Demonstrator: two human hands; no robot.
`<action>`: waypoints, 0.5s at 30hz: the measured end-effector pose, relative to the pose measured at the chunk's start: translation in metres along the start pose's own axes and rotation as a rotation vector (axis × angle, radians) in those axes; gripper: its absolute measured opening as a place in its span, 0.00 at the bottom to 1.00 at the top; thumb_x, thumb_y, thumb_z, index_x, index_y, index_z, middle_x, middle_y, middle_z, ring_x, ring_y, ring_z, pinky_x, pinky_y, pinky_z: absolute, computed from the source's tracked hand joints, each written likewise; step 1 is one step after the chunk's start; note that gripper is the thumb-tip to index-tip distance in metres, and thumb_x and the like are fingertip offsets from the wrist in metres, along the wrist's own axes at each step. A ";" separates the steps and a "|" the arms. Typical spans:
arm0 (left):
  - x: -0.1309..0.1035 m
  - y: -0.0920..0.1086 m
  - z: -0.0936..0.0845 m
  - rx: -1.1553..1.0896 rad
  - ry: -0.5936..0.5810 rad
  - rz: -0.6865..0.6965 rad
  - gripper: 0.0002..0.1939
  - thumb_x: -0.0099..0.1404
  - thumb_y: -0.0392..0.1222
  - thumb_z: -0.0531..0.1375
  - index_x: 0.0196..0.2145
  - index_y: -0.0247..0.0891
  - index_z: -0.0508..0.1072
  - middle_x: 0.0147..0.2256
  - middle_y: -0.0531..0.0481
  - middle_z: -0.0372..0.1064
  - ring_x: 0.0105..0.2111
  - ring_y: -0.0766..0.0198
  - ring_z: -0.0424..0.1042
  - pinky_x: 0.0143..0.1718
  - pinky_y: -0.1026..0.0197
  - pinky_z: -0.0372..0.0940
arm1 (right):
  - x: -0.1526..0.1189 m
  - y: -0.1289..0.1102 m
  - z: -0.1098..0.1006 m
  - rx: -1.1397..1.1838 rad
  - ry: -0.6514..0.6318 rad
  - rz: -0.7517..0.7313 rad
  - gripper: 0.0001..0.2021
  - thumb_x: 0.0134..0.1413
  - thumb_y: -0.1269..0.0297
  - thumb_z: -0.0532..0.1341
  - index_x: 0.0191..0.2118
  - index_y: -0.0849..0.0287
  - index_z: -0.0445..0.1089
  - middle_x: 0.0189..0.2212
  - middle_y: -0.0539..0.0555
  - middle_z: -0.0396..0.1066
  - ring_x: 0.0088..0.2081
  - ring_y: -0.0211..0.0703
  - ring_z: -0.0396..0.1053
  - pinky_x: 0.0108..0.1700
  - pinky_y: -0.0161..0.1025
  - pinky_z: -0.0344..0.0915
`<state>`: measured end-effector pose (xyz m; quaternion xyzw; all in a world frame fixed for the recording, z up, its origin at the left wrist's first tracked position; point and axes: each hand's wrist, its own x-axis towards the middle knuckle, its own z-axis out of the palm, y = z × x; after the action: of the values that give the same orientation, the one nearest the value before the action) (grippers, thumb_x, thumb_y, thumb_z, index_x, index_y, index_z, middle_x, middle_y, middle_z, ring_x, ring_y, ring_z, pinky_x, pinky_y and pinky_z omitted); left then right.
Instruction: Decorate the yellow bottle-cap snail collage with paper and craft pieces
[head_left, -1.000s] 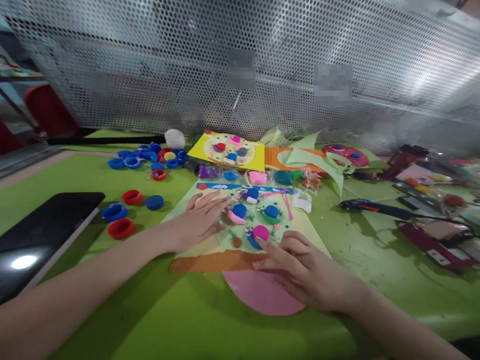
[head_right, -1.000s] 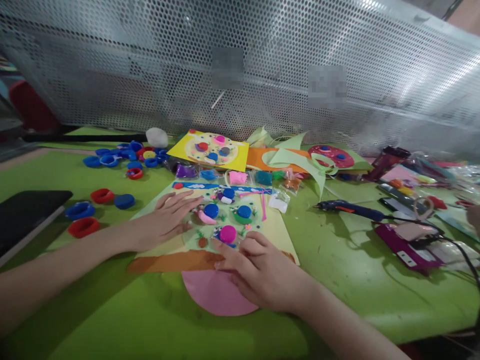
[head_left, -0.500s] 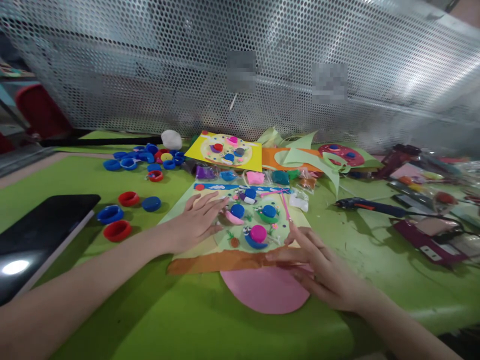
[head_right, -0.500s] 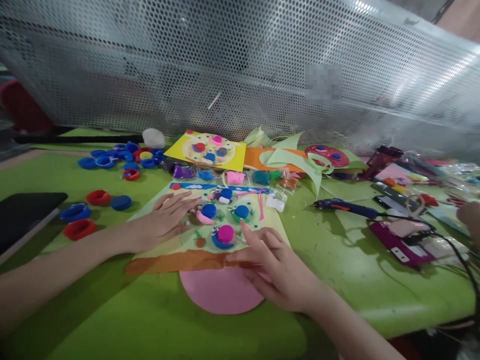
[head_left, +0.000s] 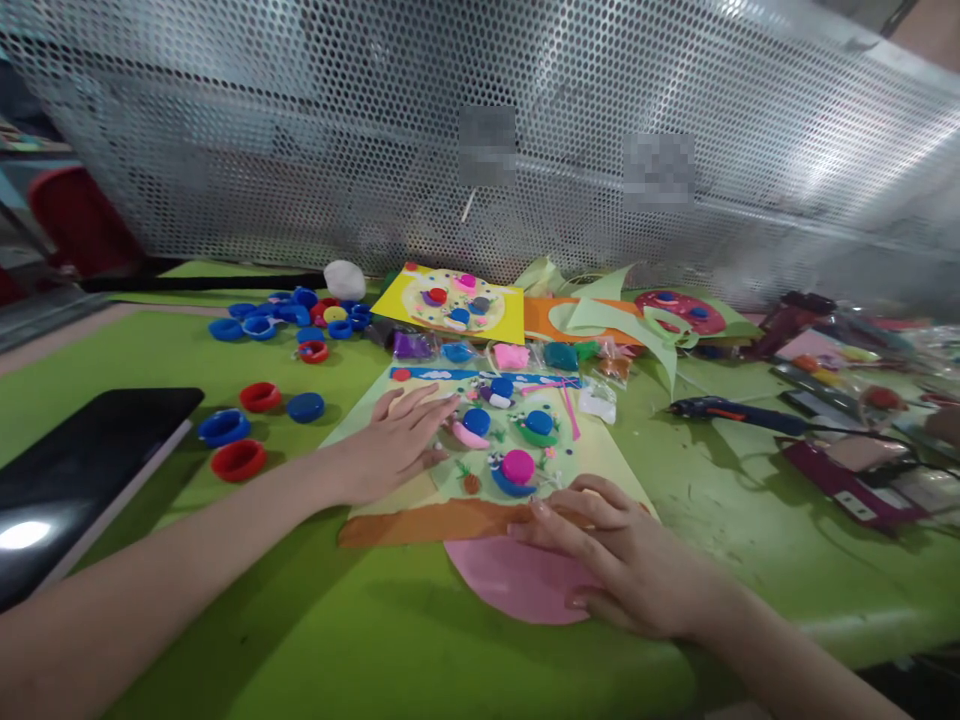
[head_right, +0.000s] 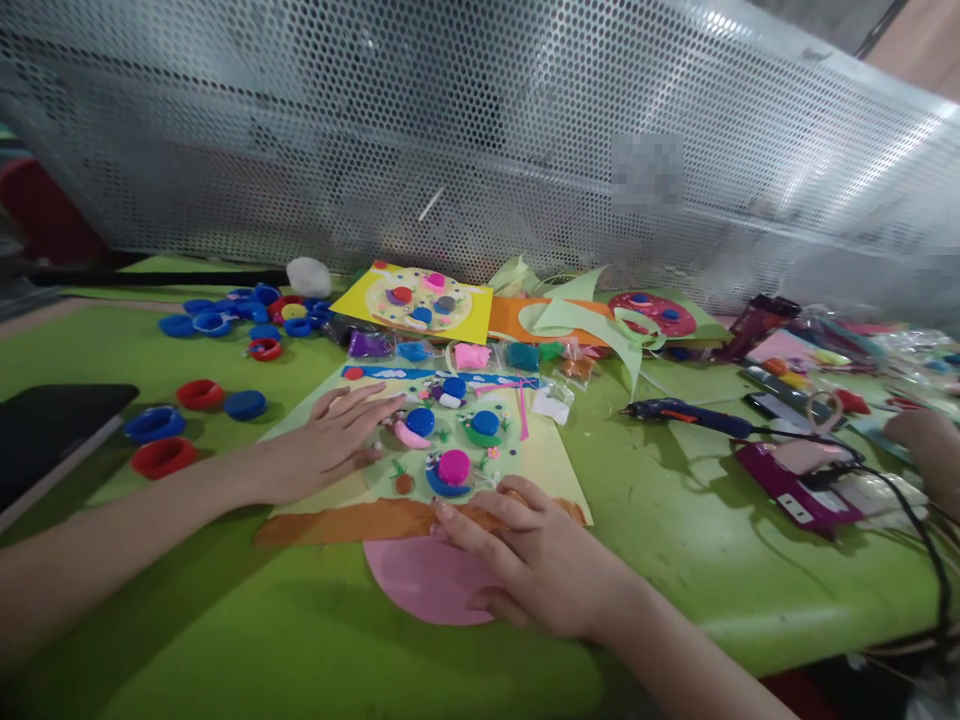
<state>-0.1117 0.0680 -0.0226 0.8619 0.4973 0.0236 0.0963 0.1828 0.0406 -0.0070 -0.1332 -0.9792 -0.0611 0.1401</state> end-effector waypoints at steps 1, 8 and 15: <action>0.000 -0.001 0.001 -0.001 0.010 0.004 0.31 0.69 0.55 0.35 0.64 0.37 0.37 0.65 0.43 0.35 0.64 0.53 0.28 0.60 0.43 0.31 | 0.000 0.000 0.000 -0.021 0.010 -0.006 0.26 0.64 0.60 0.45 0.64 0.68 0.41 0.47 0.61 0.68 0.47 0.47 0.61 0.51 0.47 0.55; 0.002 -0.002 0.003 0.004 0.012 -0.004 0.33 0.68 0.58 0.33 0.64 0.38 0.37 0.65 0.45 0.35 0.64 0.53 0.28 0.60 0.44 0.32 | -0.008 0.004 -0.004 -0.157 0.109 -0.102 0.26 0.66 0.58 0.43 0.64 0.67 0.41 0.43 0.57 0.71 0.51 0.47 0.59 0.54 0.46 0.50; 0.002 0.000 0.000 -0.002 -0.010 -0.022 0.32 0.69 0.57 0.35 0.64 0.37 0.37 0.65 0.46 0.34 0.64 0.54 0.26 0.61 0.46 0.31 | -0.005 -0.001 -0.008 -0.049 0.027 -0.092 0.31 0.66 0.52 0.38 0.65 0.68 0.32 0.48 0.61 0.68 0.53 0.49 0.58 0.52 0.49 0.53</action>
<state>-0.1109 0.0693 -0.0226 0.8564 0.5062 0.0188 0.0998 0.1891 0.0375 -0.0009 -0.0904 -0.9806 -0.0935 0.1468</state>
